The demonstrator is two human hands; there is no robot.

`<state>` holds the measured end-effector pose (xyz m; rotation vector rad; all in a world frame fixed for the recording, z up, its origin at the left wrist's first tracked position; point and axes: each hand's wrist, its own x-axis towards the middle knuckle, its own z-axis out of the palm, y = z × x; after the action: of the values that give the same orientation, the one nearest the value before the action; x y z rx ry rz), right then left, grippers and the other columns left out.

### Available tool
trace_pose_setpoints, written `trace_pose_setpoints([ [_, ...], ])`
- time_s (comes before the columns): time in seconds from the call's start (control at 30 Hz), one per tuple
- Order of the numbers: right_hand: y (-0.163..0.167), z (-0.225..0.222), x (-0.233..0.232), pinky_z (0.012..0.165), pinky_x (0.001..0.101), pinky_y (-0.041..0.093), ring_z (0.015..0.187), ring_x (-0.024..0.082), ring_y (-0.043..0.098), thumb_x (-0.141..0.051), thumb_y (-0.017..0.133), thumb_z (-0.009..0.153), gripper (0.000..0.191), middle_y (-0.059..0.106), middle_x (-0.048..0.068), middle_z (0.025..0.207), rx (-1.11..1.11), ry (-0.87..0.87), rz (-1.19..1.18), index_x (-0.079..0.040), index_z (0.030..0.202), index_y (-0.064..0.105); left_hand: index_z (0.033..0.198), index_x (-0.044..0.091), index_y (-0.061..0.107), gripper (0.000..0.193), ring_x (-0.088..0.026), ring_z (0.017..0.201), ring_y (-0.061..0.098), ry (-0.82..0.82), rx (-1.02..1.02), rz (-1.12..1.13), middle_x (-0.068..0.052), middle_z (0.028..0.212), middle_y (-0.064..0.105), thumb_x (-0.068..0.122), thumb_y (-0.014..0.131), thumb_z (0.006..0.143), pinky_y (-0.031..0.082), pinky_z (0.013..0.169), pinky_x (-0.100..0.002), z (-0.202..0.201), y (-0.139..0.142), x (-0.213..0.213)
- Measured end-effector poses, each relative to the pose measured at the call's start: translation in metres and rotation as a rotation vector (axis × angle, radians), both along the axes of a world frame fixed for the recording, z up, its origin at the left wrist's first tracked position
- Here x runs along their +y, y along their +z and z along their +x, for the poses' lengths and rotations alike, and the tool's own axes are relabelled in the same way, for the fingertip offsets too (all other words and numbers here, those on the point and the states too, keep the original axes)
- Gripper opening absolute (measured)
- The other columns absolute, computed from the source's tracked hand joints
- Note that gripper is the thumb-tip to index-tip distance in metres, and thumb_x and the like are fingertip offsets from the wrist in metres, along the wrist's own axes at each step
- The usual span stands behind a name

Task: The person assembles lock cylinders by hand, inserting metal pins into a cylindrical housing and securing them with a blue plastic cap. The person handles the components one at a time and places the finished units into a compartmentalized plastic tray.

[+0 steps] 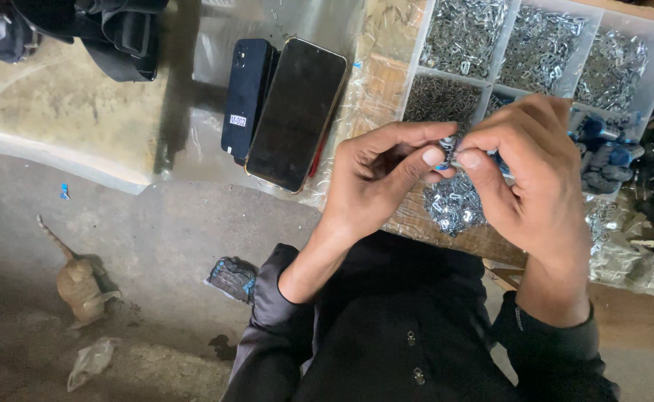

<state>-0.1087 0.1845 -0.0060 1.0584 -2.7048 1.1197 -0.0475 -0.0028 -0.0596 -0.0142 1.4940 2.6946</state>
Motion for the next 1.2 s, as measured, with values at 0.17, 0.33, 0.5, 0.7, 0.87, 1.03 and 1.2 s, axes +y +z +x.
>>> trace_pose_setpoints([
  [0.17, -0.001, 0.000, 0.000, 0.091, 0.0401, 0.039, 0.088, 0.025, 0.057, -0.014, 0.075, 0.101, 0.014, 0.067, 0.004, 0.086, 0.118, 0.032, 0.041, -0.005, 0.095, 0.066, 0.131, -0.005, 0.066, 0.022, -0.013, 0.096, 0.073, 0.003, -0.006, 0.015, -0.012, 0.108, 0.075, 0.002, 0.066, 0.110, 0.061, 0.086, -0.023, 0.001, -0.002, 0.002],
  [0.33, -0.002, 0.001, -0.001, 0.088, 0.0350, 0.042, 0.089, 0.023, 0.059, -0.013, 0.076, 0.102, 0.012, 0.067, 0.004, 0.091, 0.024, -0.002, -0.068, -0.006, 0.099, 0.067, 0.131, -0.004, 0.064, 0.023, -0.014, 0.099, 0.074, 0.005, 0.005, 0.057, -0.012, 0.110, 0.074, 0.001, 0.066, 0.109, 0.064, 0.089, -0.026, 0.000, -0.003, 0.002],
  [0.5, -0.008, 0.011, -0.004, 0.089, 0.0322, 0.041, 0.090, 0.020, 0.060, -0.012, 0.075, 0.110, 0.014, 0.069, 0.003, 0.092, -0.005, -0.081, -0.105, -0.006, 0.100, 0.067, 0.131, -0.004, 0.064, 0.022, -0.014, 0.099, 0.074, 0.029, 0.025, 0.062, -0.012, 0.111, 0.074, 0.000, 0.065, 0.109, 0.065, 0.089, -0.026, -0.001, -0.004, 0.002],
  [0.7, -0.017, 0.011, -0.005, 0.085, 0.0330, 0.039, 0.083, 0.019, 0.058, -0.014, 0.081, 0.103, 0.014, 0.068, 0.003, 0.085, 0.066, -0.064, -0.096, -0.007, 0.098, 0.070, 0.129, -0.005, 0.065, 0.019, -0.013, 0.095, 0.072, 0.095, 0.024, -0.058, -0.013, 0.107, 0.074, -0.002, 0.068, 0.110, 0.061, 0.086, -0.025, 0.004, -0.009, 0.004],
  [0.87, -0.016, -0.008, -0.007, 0.092, 0.0379, 0.035, 0.090, 0.021, 0.055, -0.013, 0.076, 0.105, 0.006, 0.068, 0.003, 0.090, 0.138, -0.086, 0.073, -0.008, 0.107, 0.078, 0.130, -0.003, 0.060, 0.020, -0.017, 0.104, 0.074, 0.165, 0.033, 0.023, -0.013, 0.116, 0.071, -0.001, 0.063, 0.110, 0.063, 0.092, -0.028, -0.001, -0.014, -0.004],
  [1.03, -0.027, -0.015, -0.022, 0.097, 0.0416, 0.032, 0.097, 0.025, 0.049, -0.026, 0.080, 0.102, 0.019, 0.066, 0.003, 0.087, 0.383, -0.080, 0.439, -0.009, 0.096, 0.075, 0.129, -0.005, 0.058, 0.018, -0.019, 0.107, 0.073, 0.252, -0.027, 0.057, -0.015, 0.120, 0.072, 0.000, 0.061, 0.112, 0.062, 0.092, -0.028, -0.002, -0.013, -0.007],
  [1.2, -0.035, -0.013, -0.018, 0.095, 0.0402, 0.032, 0.090, 0.022, 0.047, -0.014, 0.072, 0.105, 0.022, 0.062, 0.005, 0.086, 0.309, -0.113, 0.415, -0.007, 0.086, 0.062, 0.131, -0.004, 0.058, 0.022, -0.018, 0.104, 0.072, 0.226, -0.028, -0.001, -0.013, 0.119, 0.071, 0.001, 0.063, 0.110, 0.061, 0.086, -0.027, 0.000, -0.012, -0.008],
])
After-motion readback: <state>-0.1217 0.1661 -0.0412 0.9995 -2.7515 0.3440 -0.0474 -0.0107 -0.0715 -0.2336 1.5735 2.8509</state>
